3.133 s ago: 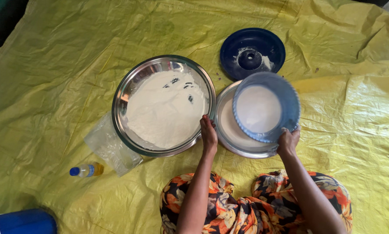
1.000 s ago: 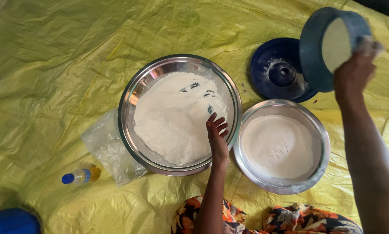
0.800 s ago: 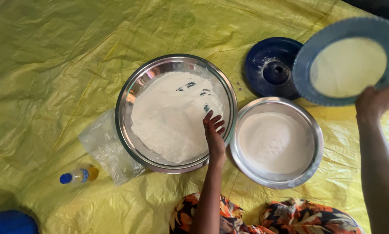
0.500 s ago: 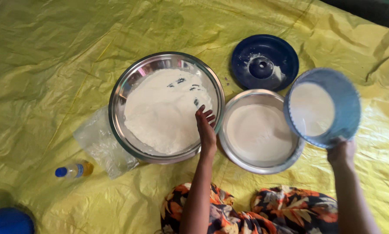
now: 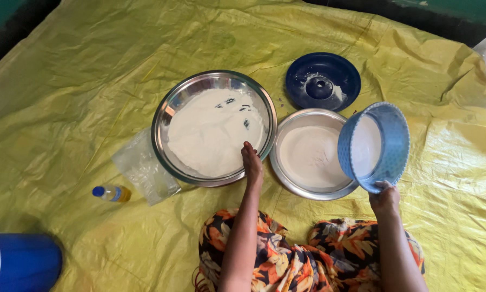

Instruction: The person sits on a yellow tarp and repeatedly scoops white powder from a large metal bowl into a blue sieve, then shakes the sieve over a second metal bowl to sift the powder. The person continues this cycle until the large bowl is empty, then scrapes the remaining powder into the sieve.

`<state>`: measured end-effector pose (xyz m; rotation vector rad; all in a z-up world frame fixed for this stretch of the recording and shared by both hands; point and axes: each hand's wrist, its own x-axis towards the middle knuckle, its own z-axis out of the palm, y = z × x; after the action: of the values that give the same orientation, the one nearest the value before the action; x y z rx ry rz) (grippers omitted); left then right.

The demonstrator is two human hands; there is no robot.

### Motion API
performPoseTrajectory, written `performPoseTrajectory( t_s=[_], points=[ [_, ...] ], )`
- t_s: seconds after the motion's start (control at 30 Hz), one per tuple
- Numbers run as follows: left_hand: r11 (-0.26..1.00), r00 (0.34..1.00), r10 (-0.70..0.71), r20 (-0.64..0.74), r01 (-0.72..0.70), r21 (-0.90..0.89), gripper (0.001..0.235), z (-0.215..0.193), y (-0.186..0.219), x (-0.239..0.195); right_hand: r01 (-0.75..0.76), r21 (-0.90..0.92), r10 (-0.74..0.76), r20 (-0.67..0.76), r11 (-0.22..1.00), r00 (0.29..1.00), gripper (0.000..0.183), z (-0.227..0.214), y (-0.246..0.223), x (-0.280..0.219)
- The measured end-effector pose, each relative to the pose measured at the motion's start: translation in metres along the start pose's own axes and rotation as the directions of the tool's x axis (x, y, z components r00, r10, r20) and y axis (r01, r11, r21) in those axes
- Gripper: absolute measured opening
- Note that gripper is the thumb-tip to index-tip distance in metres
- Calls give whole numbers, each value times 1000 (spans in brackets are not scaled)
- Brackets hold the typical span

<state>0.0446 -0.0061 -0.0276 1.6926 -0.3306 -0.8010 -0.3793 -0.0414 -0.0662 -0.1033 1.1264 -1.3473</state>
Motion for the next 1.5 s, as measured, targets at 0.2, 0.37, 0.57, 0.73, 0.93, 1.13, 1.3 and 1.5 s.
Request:
performPoseTrajectory(
  t_s=[0.2,0.37,0.57,0.73,0.93,1.13,1.3,1.5],
  points=[
    [997,996,72,54,-73,20,68,-27,17,-5,-58,-12,58,66,998,996,8,-12,8,21],
    [947,943,138,-302,-37,318,78,-88,37,54,41,-216,-31,48,976,998,25,2,5,-7],
    [946,670,-180,-720,317,59,83,-191,10,87,63,-220,-51,62,973,997,37,29,-4,-44],
    [821,733,-495,-466,220,-527,68,-195,-6,83,152,-196,-123,154,969,980,40,45,-2,-50],
    [817,779,-458,-428,178,-549,60,-193,-26,99,231,-275,-204,123,933,971,47,83,30,-20],
    [817,815,-432,-387,173,-549,68,-195,-59,112,231,-269,-173,223,935,959,39,137,62,9],
    [718,856,-391,-338,54,-694,52,-194,-69,122,244,-247,-183,244,938,952,48,179,78,10],
    [782,903,-208,-377,-77,-618,92,-196,-38,114,559,-401,-449,340,726,826,68,261,100,-18]
  ],
)
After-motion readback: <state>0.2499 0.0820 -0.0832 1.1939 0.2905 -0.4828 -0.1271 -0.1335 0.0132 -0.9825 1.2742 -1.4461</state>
